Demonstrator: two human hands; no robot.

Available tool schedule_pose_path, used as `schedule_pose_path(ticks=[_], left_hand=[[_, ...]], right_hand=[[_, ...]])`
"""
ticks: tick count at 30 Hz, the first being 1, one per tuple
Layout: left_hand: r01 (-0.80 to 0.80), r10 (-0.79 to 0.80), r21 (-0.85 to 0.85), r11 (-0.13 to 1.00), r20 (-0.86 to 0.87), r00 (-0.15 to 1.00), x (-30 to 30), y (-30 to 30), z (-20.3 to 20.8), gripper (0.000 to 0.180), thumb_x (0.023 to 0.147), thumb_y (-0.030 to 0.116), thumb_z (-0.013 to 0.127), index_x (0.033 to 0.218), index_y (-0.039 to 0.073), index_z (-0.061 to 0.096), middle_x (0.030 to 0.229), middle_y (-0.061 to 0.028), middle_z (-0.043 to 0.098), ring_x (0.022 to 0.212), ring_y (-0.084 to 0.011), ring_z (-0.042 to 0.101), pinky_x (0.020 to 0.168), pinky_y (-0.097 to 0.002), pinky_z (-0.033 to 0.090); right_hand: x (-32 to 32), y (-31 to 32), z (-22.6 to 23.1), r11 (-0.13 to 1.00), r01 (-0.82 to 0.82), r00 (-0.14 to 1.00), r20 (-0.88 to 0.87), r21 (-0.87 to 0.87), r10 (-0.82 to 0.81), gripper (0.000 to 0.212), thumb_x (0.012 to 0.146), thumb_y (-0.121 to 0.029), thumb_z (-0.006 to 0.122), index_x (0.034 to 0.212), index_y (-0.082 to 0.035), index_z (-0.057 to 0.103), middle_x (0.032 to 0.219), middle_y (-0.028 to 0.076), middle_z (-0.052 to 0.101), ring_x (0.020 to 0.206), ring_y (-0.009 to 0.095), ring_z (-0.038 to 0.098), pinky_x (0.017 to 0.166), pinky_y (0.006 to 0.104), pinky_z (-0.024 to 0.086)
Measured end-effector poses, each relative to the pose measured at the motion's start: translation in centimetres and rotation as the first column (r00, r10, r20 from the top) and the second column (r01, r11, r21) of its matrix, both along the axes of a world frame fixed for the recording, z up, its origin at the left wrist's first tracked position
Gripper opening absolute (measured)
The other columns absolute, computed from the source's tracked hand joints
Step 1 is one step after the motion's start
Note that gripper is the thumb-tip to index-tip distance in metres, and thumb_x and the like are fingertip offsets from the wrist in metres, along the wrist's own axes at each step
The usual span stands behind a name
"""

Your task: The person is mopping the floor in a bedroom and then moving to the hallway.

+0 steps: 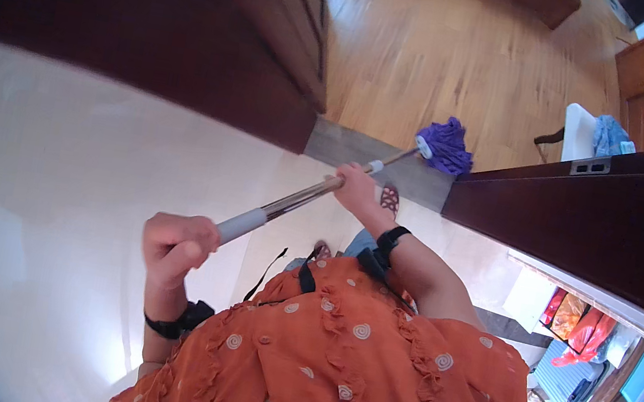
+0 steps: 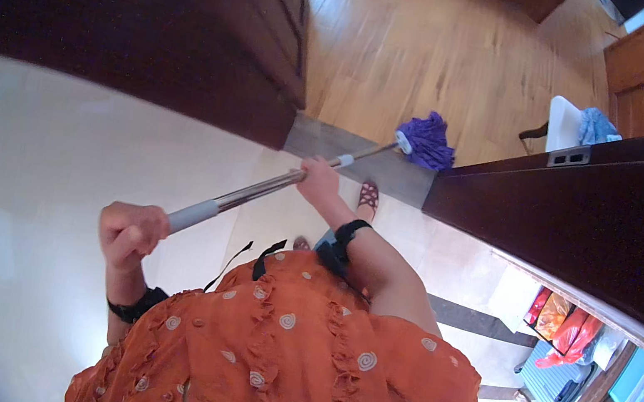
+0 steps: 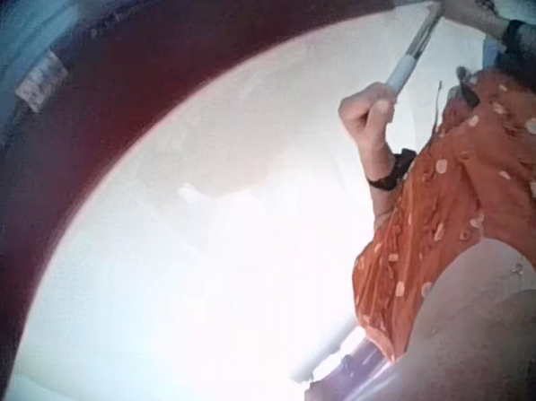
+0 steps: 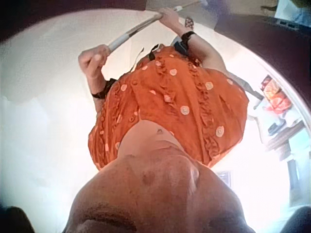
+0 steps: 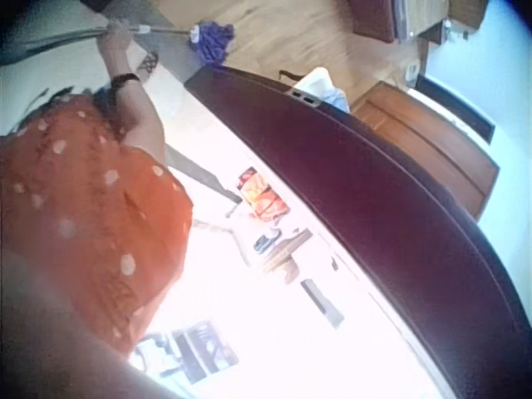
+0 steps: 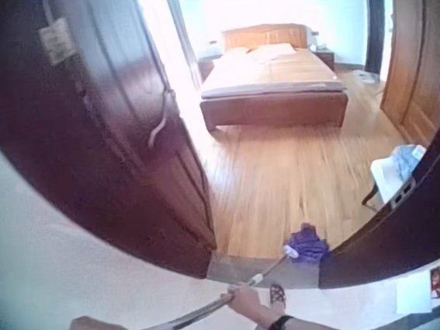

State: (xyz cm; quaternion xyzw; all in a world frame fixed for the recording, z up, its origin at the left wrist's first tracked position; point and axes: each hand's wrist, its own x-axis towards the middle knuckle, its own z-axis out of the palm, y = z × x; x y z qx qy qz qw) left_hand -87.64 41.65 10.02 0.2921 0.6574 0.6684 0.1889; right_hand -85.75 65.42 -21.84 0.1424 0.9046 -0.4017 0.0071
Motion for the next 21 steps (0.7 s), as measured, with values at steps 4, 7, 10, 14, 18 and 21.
schedule_pose_path(ticks=[4,7,10,14,18,21], left_hand=[[-0.154,0.152,-0.002,0.988,-0.138,0.979,5.7,-9.5,2.9,0.043,0.087,0.020,0.061,0.051,0.003,0.045,0.045,-0.0031,0.043,0.040,-0.0156,0.041,0.047,-0.0326,0.042],[-0.283,0.277,-0.007,0.959,-0.185,0.943,10.2,-14.8,4.4,0.043,0.089,0.020,0.058,0.051,0.003,0.045,0.044,-0.0023,0.043,0.038,-0.0155,0.039,0.046,-0.0319,0.041],[-0.380,0.382,0.048,0.924,-0.196,0.903,13.2,-19.7,5.4,0.044,0.095,0.019,0.052,0.053,0.006,0.044,0.042,-0.0017,0.041,0.035,-0.0145,0.038,0.043,-0.0305,0.039],[-0.652,0.661,0.135,0.746,-0.038,0.749,14.4,-24.7,4.3,0.046,0.100,0.023,0.040,0.056,0.012,0.034,0.040,0.0000,0.031,0.033,-0.0111,0.033,0.044,-0.0313,0.037],[-0.749,0.670,0.186,0.636,0.349,0.655,14.0,-27.3,-2.4,0.047,0.101,0.027,0.037,0.056,0.014,0.035,0.040,0.0004,0.028,0.034,-0.0129,0.022,0.048,-0.0315,0.032],[-0.785,0.661,0.116,0.608,0.473,0.582,13.9,-22.2,-4.8,0.047,0.100,0.026,0.040,0.055,0.014,0.035,0.039,0.0003,0.027,0.034,-0.0137,0.022,0.047,-0.0327,0.034]], right_hand=[[-0.4,-12.8,1.1,0.975,-0.177,0.979,-0.128,-0.133,0.161,0.022,0.079,-0.029,0.066,0.075,-0.008,0.060,0.090,0.013,0.060,0.083,0.035,0.061,0.070,0.0465,0.049],[1.2,-21.3,1.2,0.914,-0.369,0.928,-0.128,-0.169,0.351,0.014,0.076,-0.022,0.065,0.079,-0.009,0.061,0.091,0.012,0.061,0.088,0.034,0.061,0.072,0.0451,0.050],[3.1,-27.1,3.2,0.832,-0.527,0.850,-0.091,-0.172,0.519,0.016,0.076,-0.024,0.065,0.080,-0.009,0.063,0.090,0.011,0.063,0.087,0.033,0.063,0.071,0.0443,0.050],[5.3,-28.0,4.9,0.728,-0.672,0.724,0.090,-0.136,0.684,0.021,0.077,-0.031,0.063,0.084,-0.012,0.066,0.088,0.011,0.066,0.084,0.032,0.065,0.070,0.0453,0.051],[7.4,-24.7,0.5,0.766,-0.643,0.740,0.273,0.020,0.614,0.027,0.075,-0.036,0.060,0.087,-0.013,0.068,0.090,0.010,0.069,0.088,0.032,0.067,0.073,0.0471,0.053],[10.1,-18.7,-0.7,0.813,-0.582,0.783,0.291,0.033,0.549,0.028,0.076,-0.030,0.058,0.090,-0.009,0.070,0.091,0.013,0.069,0.089,0.033,0.067,0.076,0.0453,0.054]])
